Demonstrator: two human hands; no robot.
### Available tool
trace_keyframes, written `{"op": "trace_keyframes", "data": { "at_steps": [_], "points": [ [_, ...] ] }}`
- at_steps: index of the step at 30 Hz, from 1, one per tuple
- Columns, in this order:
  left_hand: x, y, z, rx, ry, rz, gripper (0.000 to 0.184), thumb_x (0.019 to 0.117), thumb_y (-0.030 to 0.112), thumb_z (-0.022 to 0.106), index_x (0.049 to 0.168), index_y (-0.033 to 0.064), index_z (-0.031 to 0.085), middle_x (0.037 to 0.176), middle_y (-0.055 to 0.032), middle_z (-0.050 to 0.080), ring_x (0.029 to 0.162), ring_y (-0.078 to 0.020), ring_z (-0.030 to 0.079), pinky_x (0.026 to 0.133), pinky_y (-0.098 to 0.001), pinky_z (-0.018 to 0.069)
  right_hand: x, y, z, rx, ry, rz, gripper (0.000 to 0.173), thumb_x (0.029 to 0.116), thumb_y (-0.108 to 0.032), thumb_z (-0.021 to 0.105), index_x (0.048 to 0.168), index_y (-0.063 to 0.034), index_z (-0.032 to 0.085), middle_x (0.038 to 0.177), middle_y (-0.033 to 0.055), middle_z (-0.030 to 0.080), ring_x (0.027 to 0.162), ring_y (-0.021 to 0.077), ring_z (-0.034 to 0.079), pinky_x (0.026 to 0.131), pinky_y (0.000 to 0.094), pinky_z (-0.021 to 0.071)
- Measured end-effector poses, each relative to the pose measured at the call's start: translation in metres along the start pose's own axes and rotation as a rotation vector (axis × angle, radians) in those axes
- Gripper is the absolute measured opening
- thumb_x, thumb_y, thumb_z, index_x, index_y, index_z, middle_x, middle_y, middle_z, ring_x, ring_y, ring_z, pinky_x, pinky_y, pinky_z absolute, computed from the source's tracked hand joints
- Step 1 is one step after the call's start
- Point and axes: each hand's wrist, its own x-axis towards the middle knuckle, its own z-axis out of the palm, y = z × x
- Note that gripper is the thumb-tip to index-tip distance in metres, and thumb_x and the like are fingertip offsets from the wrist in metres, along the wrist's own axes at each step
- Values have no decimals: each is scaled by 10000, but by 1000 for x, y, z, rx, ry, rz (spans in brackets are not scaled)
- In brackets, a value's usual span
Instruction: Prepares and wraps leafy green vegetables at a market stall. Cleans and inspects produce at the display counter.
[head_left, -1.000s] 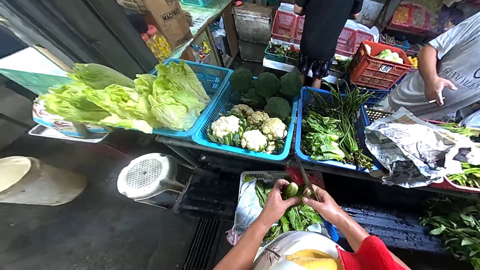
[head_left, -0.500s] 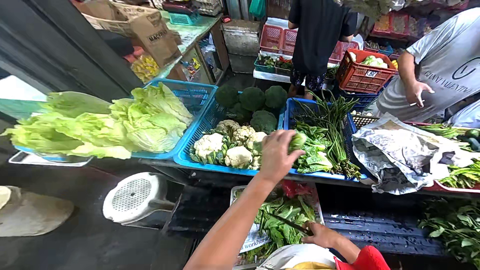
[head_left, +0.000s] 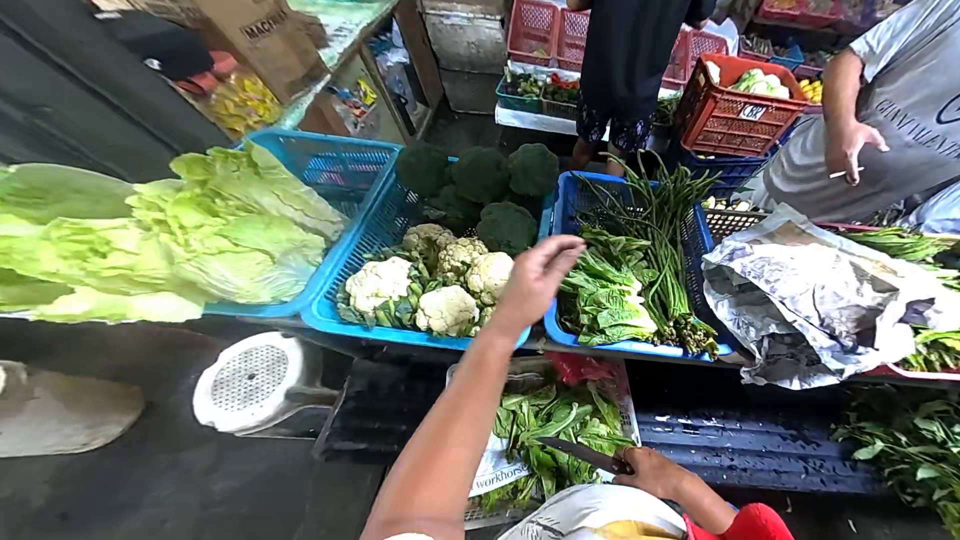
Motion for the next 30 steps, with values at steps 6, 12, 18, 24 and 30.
{"op": "trace_keyframes", "data": {
  "at_steps": [6,12,18,24,30],
  "points": [
    [-112,-10,-85,-302,17,-226,325,1057,336,472,1102,103,694,1090,-75,730,886,-187,719,782,-346,619,11,19,1,-47,-65,68,540,1011,-502,573,1255,-25,636,1144,228,688,1115,392,658,993,616,487],
    [-199,-121,-28,116,-371,-1028,358,1081,282,519,1231,-19,642,1083,-176,701,888,-258,686,844,-459,562,27,35,-3,123,-67,134,524,1069,-476,457,1303,-39,627,1131,223,688,1059,369,671,970,600,500],
    [-232,-222,48,424,-234,-1253,345,1061,249,482,1265,42,667,1314,-206,647,1263,-370,600,1055,-600,460,24,28,-14,298,-6,144,501,1093,-412,424,1445,-70,524,1020,169,655,858,268,632,831,482,525],
    [-255,-229,120,591,-192,-1235,642,949,336,689,1492,61,484,1557,-289,373,1396,-507,415,1018,-636,480,11,24,-13,239,42,104,524,1073,-415,434,1450,-65,535,1155,186,680,998,274,668,940,495,520],
    [-288,-174,162,432,-595,-1069,641,960,364,666,1517,110,475,1655,-255,220,1502,-486,251,1102,-723,339,5,28,0,259,32,122,525,1075,-420,443,1439,-53,539,1203,200,665,1060,295,657,979,505,505]
  ]
}}
